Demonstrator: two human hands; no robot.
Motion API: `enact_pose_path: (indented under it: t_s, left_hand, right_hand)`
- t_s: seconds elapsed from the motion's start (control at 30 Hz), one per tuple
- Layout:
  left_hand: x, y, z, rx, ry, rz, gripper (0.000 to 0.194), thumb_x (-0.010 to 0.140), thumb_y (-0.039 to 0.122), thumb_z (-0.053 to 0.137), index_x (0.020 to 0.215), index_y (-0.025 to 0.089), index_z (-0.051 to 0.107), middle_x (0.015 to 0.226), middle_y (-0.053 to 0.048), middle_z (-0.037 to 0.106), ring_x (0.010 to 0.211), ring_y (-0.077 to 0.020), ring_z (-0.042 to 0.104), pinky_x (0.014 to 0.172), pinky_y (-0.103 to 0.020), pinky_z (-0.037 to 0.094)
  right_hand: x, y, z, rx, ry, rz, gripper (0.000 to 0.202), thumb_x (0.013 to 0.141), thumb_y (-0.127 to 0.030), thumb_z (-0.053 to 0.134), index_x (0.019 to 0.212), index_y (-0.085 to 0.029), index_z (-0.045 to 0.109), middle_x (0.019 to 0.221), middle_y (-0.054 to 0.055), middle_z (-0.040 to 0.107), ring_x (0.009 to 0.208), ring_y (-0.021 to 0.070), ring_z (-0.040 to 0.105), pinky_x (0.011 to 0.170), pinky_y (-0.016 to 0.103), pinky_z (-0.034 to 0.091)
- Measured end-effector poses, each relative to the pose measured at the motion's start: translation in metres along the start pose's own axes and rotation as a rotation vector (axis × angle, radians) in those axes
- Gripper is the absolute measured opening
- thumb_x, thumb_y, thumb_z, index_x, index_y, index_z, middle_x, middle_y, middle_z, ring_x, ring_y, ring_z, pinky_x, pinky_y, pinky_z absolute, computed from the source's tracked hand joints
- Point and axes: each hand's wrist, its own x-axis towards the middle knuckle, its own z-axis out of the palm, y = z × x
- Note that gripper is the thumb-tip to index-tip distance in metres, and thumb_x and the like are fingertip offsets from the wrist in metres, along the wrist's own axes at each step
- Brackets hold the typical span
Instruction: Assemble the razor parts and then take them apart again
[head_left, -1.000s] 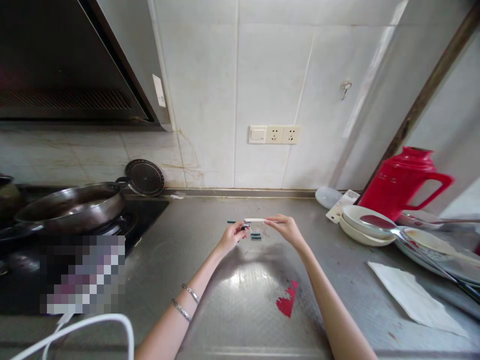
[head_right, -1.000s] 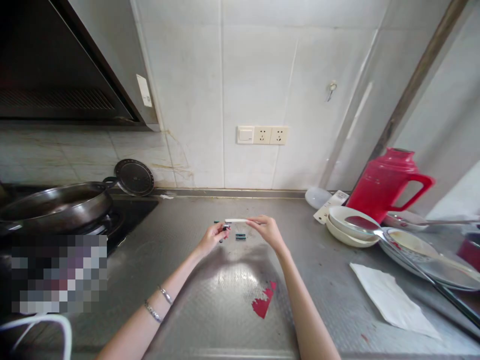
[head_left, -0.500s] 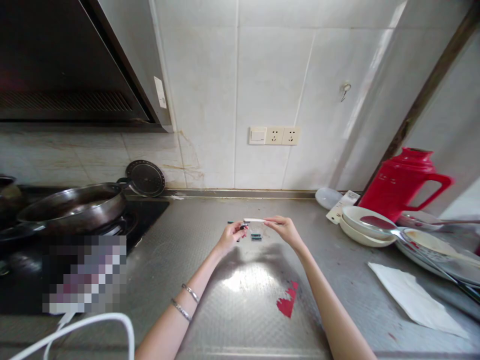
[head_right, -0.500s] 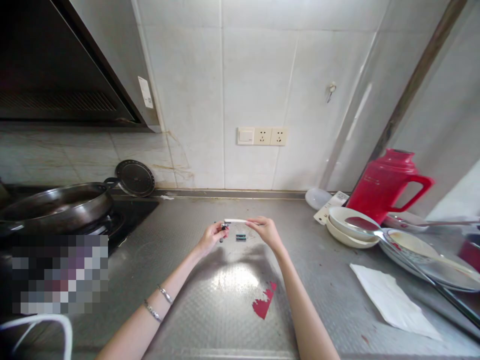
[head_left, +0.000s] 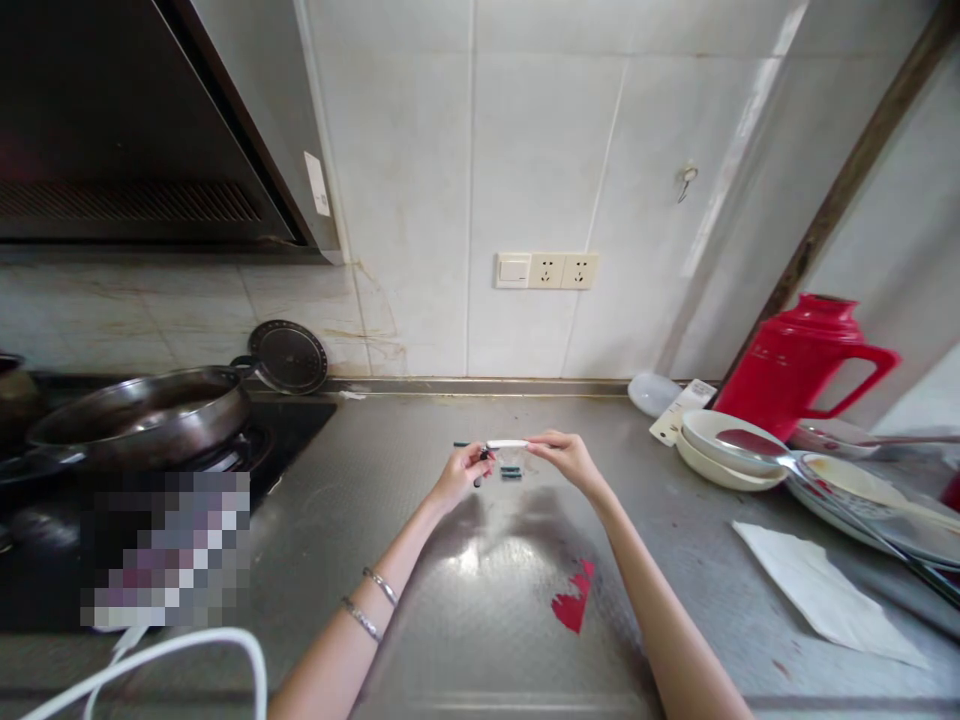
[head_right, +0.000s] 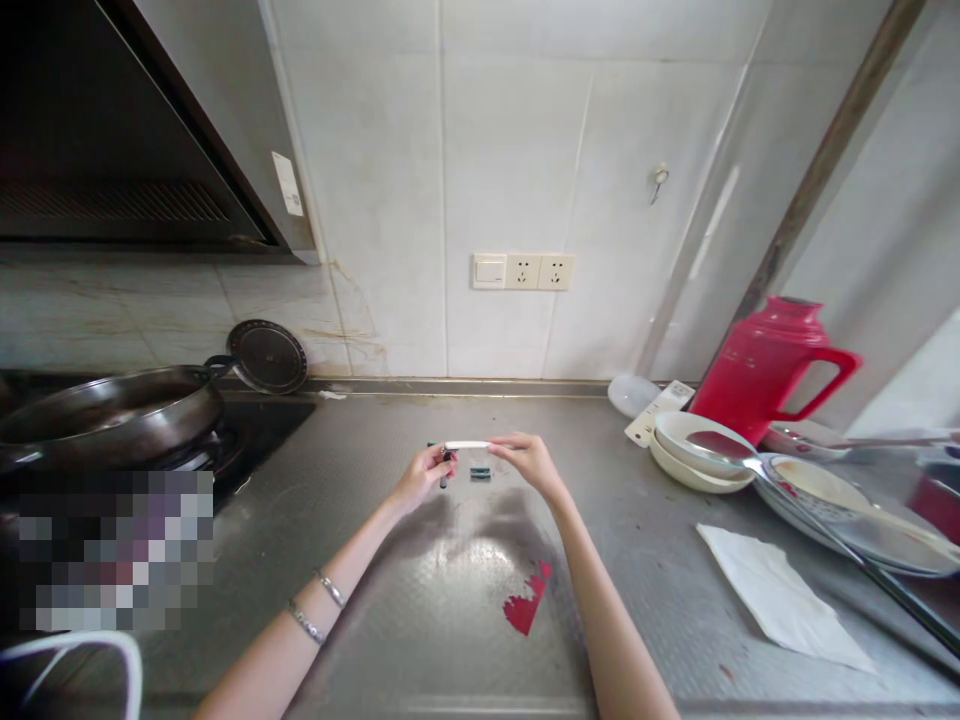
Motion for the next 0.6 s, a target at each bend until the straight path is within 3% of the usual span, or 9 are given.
enact_pose_path:
  t_s: [0.23, 0.4, 0.6]
  left_hand:
    - [0.0017, -0.0057, -0.0018, -0.056, 0.003, -0.01, 0.017, 0.07, 0.027, 0.061, 0.079, 0.014, 0.055, 0.064, 0.002, 0.051, 0.059, -0.0092, 0.046, 0.059, -0.022, 0.036]
    - [0.0009, -0.0015, -0.0002, -0.032, -0.032, -0.022, 0.016, 0.07, 0.027, 0.06, 0.078, 0.014, 0.056, 0.063, 0.002, 0.051, 0.058, -0.0094, 0.046, 0.058, -0.022, 0.035]
    - [-0.0003, 0.0017, 0.0014, -0.024, -0.04, -0.034, 0.016, 0.071, 0.026, 0.06, 0.079, 0.013, 0.057, 0.062, 0.001, 0.051, 0.059, -0.0097, 0.046, 0.058, -0.022, 0.036]
  right_hand:
    - [-0.0003, -0.0027, 0.0014, -0.033, 0.093, -0.008, 0.031, 0.071, -0.046, 0.063, 0.084, -0.02, 0.073, 0.078, 0.006, 0.069, 0.071, 0.0179, 0.06, 0.065, 0.026, 0.044]
    - [0.0001, -0.0015, -0.0001, -0.014, 0.03, -0.017, 0.033, 0.071, -0.048, 0.062, 0.086, -0.02, 0.073, 0.076, 0.006, 0.068, 0.069, 0.0172, 0.059, 0.063, 0.026, 0.043]
    - [-0.0001, -0.006, -0.0008, -0.037, 0.064, -0.006, 0.034, 0.07, -0.05, 0.062, 0.084, -0.02, 0.073, 0.077, 0.006, 0.068, 0.071, 0.0183, 0.059, 0.064, 0.028, 0.044]
